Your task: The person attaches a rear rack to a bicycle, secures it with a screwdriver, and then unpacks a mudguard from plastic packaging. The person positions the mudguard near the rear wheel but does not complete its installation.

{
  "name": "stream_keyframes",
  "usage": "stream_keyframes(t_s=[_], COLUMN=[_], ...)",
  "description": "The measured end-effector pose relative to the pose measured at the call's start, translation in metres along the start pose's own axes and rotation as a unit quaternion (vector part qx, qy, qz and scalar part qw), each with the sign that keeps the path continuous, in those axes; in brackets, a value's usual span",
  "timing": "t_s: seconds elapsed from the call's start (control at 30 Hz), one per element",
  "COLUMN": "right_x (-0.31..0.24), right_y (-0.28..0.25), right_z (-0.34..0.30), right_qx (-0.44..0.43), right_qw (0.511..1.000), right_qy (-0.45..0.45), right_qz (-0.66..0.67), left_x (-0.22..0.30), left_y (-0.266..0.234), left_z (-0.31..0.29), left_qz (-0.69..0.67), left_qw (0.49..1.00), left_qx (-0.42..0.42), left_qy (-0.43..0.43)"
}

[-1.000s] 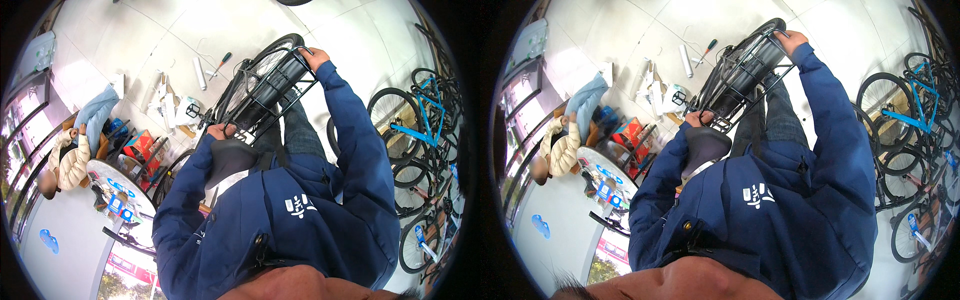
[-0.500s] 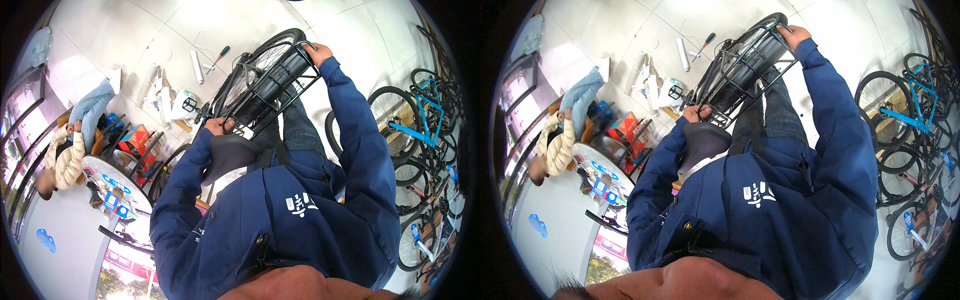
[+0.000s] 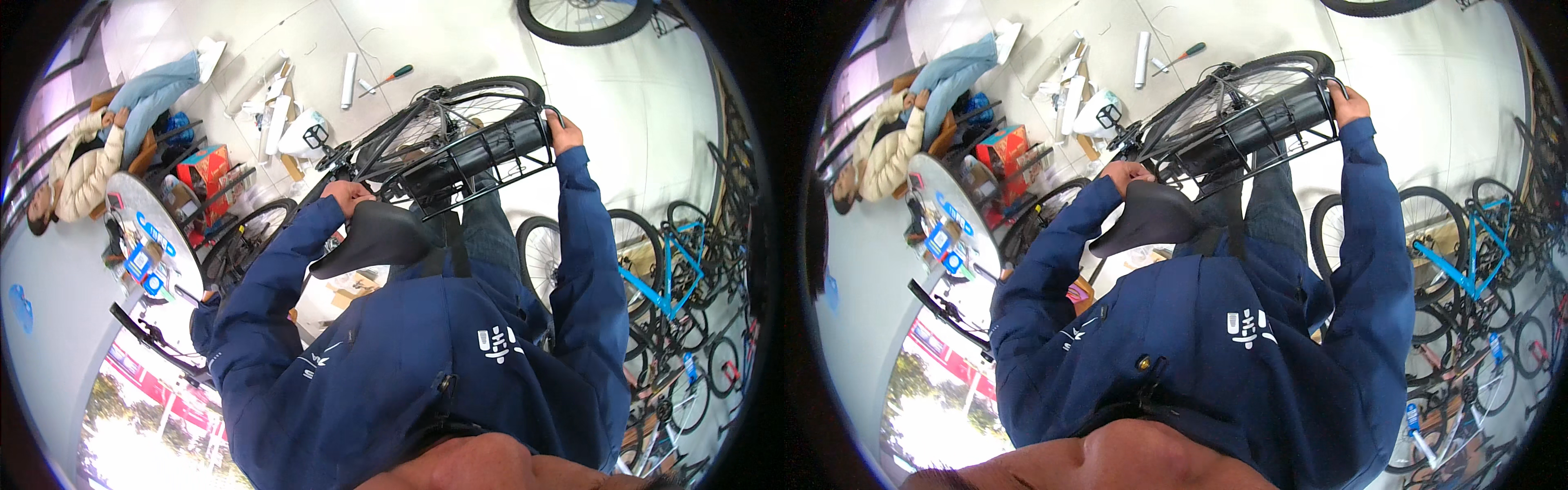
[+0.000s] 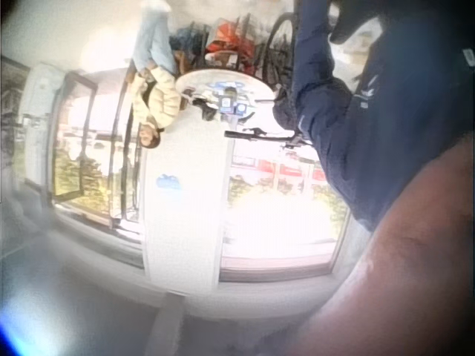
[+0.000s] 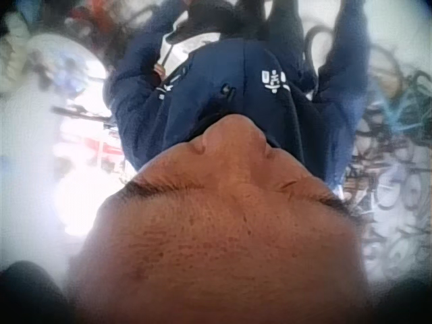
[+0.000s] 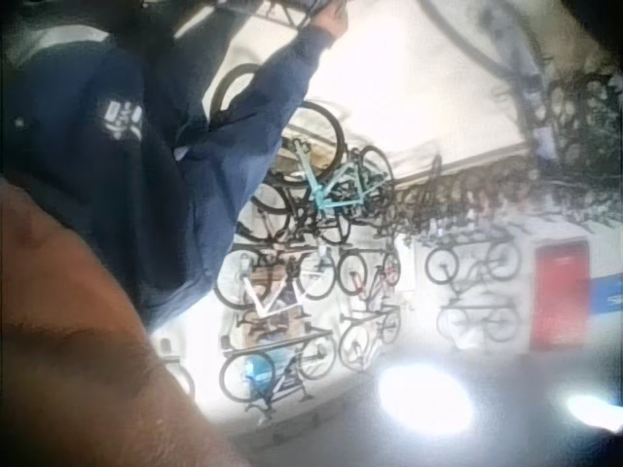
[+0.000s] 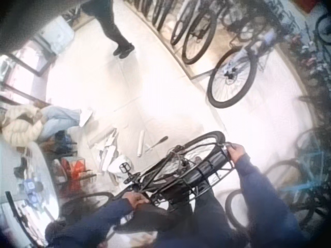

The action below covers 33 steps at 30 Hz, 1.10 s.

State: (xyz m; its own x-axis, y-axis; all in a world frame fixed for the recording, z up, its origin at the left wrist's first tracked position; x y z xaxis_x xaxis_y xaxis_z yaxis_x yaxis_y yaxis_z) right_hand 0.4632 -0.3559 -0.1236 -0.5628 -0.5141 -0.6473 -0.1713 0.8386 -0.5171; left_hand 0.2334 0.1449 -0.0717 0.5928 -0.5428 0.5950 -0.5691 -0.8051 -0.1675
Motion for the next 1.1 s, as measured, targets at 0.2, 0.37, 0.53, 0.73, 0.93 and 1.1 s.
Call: stream_keyframes(t_s=[0.2, 0.37, 0.53, 0.73, 0.93, 1.1], right_x=[-0.003, -0.005, -0.005, -0.005, -0.01, -0.014], right_y=[-0.004, -0.004, -0.005, -0.005, -0.014, -0.028], right_z=[-0.002, -0.004, -0.002, -0.003, -0.004, 0.001], right_qx=[0.002, 0.007, 0.0, -0.007, -0.11, -0.128], right_qw=[1.0, 1.0, 0.999, 0.999, 0.992, 0.975], right_qy=[0.016, 0.018, 0.017, 0.025, 0.047, -0.121], right_qz=[-0.015, -0.024, -0.031, -0.041, -0.048, -0.135], left_x=[-0.016, -0.031, -0.039, -0.037, -0.033, -0.033], left_y=[0.0, 0.014, 0.017, 0.011, 0.005, -0.03], left_z=[-0.019, -0.015, -0.012, -0.013, -0.017, -0.057], left_qz=[0.107, -0.018, -0.076, -0.075, -0.054, -0.066], left_qw=[0.989, 0.994, 0.991, 0.993, 0.997, 0.963], left_qx=[0.101, 0.106, 0.103, 0.084, 0.054, 0.257], left_qy=[0.021, -0.035, -0.028, 0.022, -0.028, 0.043])
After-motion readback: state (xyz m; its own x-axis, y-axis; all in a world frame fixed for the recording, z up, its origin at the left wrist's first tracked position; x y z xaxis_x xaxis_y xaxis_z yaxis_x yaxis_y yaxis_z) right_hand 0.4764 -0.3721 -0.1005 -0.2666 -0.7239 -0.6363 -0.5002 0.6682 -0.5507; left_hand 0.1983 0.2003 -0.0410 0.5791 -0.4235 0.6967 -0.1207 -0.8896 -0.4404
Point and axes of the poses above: each hand's wrist, its own z-axis towards the middle knuckle, its own y-axis out of the palm, x = y × z, the point moved 1 cm from there along z, towards the middle knuckle, and after that the axes turned 2 degrees about -z, right-handed, at the moved point
